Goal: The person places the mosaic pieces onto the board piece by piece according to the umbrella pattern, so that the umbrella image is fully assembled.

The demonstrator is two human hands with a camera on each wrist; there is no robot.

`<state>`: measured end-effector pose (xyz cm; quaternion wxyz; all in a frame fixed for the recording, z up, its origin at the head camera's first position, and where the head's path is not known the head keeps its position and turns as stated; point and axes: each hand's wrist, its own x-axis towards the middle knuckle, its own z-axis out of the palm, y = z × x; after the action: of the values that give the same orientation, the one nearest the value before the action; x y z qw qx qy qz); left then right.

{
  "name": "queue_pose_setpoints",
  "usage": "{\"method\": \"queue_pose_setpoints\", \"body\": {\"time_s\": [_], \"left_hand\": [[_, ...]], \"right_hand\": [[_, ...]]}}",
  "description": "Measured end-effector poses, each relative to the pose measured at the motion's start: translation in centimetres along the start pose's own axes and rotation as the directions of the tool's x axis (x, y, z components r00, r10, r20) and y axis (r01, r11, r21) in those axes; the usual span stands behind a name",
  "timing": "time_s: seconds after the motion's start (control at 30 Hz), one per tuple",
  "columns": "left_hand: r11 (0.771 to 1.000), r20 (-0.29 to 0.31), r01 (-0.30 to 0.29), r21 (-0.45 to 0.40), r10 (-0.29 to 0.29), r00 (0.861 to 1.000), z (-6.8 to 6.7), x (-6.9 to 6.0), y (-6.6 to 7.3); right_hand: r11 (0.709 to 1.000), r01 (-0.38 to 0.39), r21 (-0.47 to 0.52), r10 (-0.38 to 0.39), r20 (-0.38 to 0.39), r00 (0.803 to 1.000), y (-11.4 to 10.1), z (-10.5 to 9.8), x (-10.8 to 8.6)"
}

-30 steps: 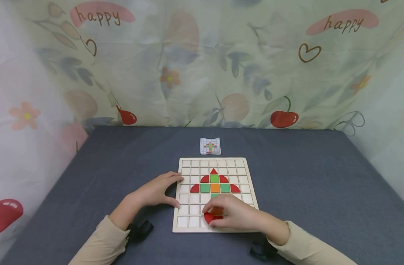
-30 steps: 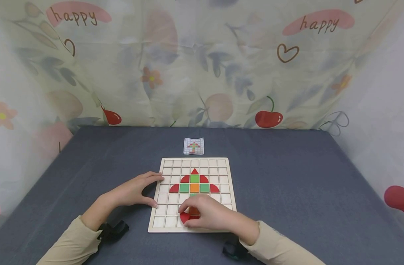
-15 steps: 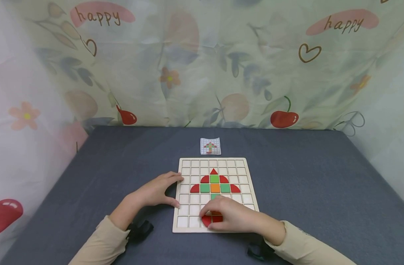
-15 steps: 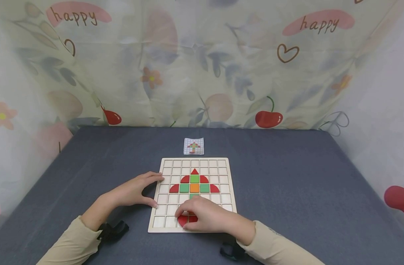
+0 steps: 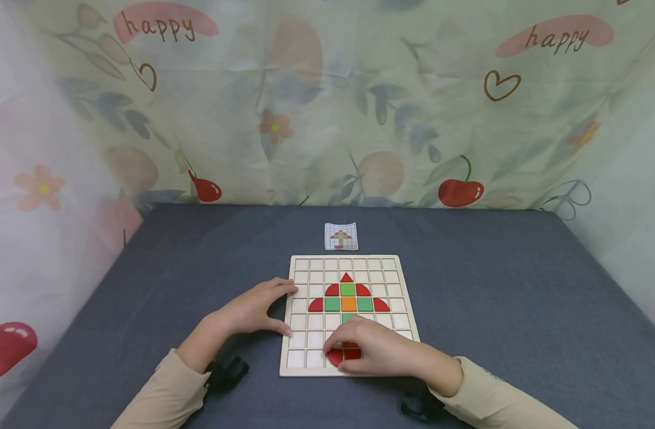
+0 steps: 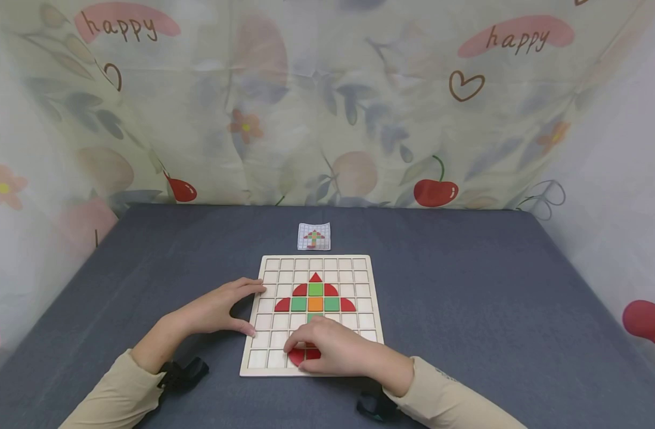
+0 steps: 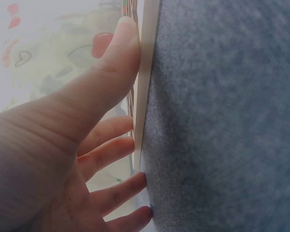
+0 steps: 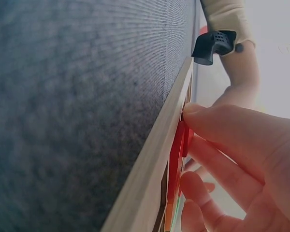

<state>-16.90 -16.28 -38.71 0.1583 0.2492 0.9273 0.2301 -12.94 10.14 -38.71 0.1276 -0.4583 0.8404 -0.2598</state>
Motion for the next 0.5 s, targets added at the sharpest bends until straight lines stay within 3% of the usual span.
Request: {"method": "queue_pose_setpoints", "body": {"time_s": [0.5], "left_hand": [[1.0,-0.004,0.004,0.011,-0.004,1.0,-0.27,-0.27,0.33]], "right_hand": [[0.999,-0.028,0.018,0.029,-0.019,0.999,-0.13,0.08,0.03]]}}
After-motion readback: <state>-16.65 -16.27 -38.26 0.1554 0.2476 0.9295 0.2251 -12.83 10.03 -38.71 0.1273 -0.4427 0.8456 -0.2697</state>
